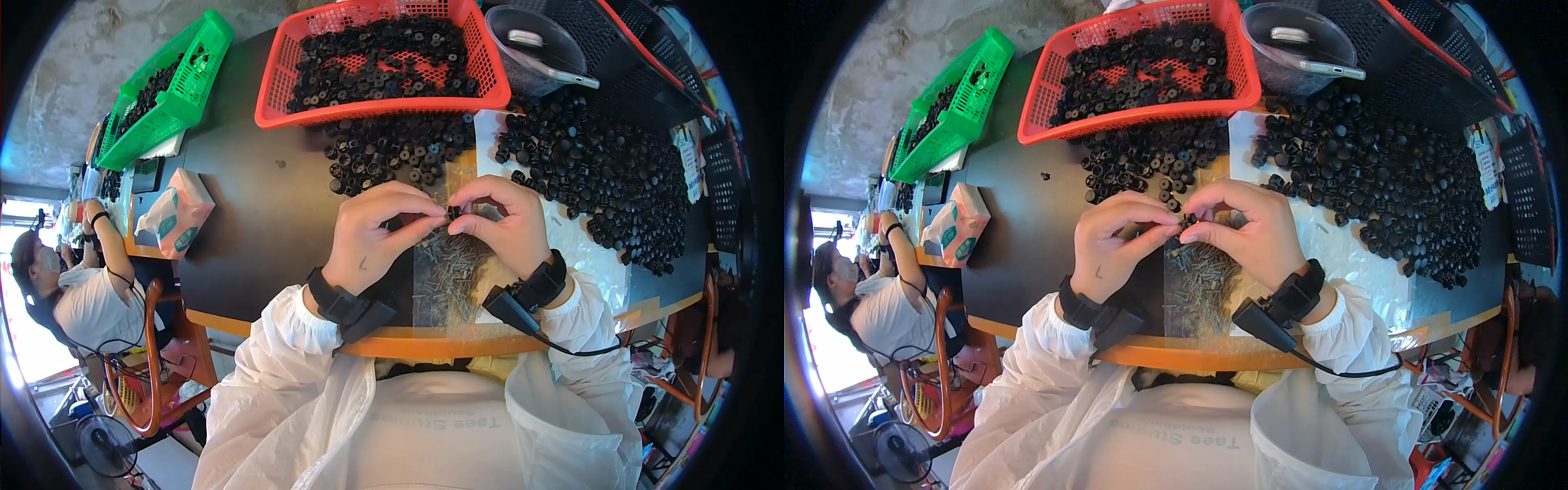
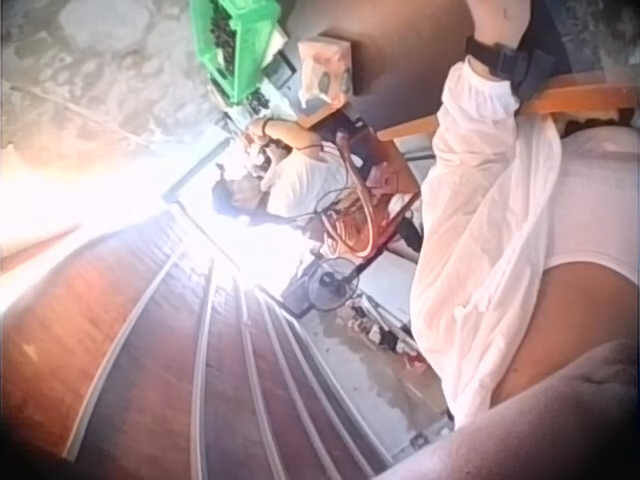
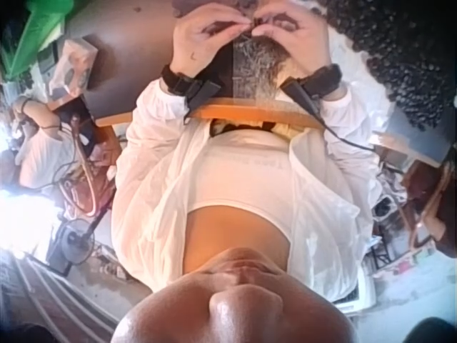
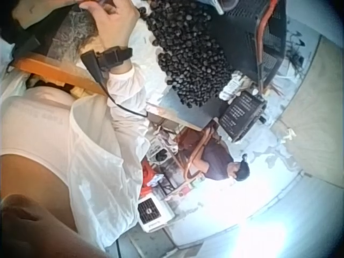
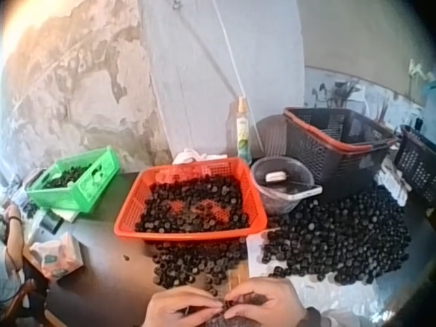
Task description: Assembling small black plastic components by inserting metal pins at a manufacturing workstation.
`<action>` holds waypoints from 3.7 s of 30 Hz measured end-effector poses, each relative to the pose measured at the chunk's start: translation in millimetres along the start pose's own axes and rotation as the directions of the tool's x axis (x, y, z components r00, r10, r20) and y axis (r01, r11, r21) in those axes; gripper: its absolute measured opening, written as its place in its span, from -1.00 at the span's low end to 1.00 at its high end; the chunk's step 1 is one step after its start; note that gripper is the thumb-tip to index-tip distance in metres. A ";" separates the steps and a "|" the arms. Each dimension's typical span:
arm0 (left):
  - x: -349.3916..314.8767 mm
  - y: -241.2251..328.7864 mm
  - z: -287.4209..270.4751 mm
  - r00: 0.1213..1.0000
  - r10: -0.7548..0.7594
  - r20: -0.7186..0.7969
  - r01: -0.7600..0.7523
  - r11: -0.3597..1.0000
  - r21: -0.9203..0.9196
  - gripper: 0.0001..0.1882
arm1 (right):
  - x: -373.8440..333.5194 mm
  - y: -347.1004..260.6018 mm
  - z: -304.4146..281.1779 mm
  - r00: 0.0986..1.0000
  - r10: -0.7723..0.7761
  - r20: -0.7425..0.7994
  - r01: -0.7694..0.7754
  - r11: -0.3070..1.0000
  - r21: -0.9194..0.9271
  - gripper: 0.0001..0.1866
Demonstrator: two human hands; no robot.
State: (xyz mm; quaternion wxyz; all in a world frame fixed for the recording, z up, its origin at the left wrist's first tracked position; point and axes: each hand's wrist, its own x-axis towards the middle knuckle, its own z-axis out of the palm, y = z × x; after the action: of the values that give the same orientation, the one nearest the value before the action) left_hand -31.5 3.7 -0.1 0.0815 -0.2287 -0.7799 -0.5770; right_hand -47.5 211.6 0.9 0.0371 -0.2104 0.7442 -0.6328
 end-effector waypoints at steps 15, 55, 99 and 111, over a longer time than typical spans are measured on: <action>-4.6 3.8 1.9 0.986 -0.113 -0.125 0.106 0.992 -0.064 -0.68 | -2.6 -10.1 -2.5 0.992 -0.103 0.075 0.111 0.988 -0.104 -0.73; 8.5 -8.9 -29.8 0.983 0.178 0.036 -0.156 0.731 0.664 -0.77 | -1.2 4.0 1.3 0.984 0.160 0.083 -0.180 0.912 0.368 -0.80; -7.8 1.8 1.6 0.983 -0.177 -0.048 0.165 0.969 -0.183 -0.62 | -4.9 -2.7 8.1 0.997 0.014 -0.071 -0.003 0.989 0.151 -0.76; -9.3 6.7 3.4 0.949 -0.305 -0.074 0.270 0.914 -0.303 -0.65 | -8.4 -7.2 13.0 0.994 0.072 -0.088 -0.045 0.959 0.280 -0.77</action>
State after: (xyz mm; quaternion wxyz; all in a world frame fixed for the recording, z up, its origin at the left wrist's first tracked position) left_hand -19.8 6.0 0.9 0.0078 -0.0858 -0.7060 -0.7030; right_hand -33.8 201.9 3.5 0.0488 -0.1502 0.6548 -0.7391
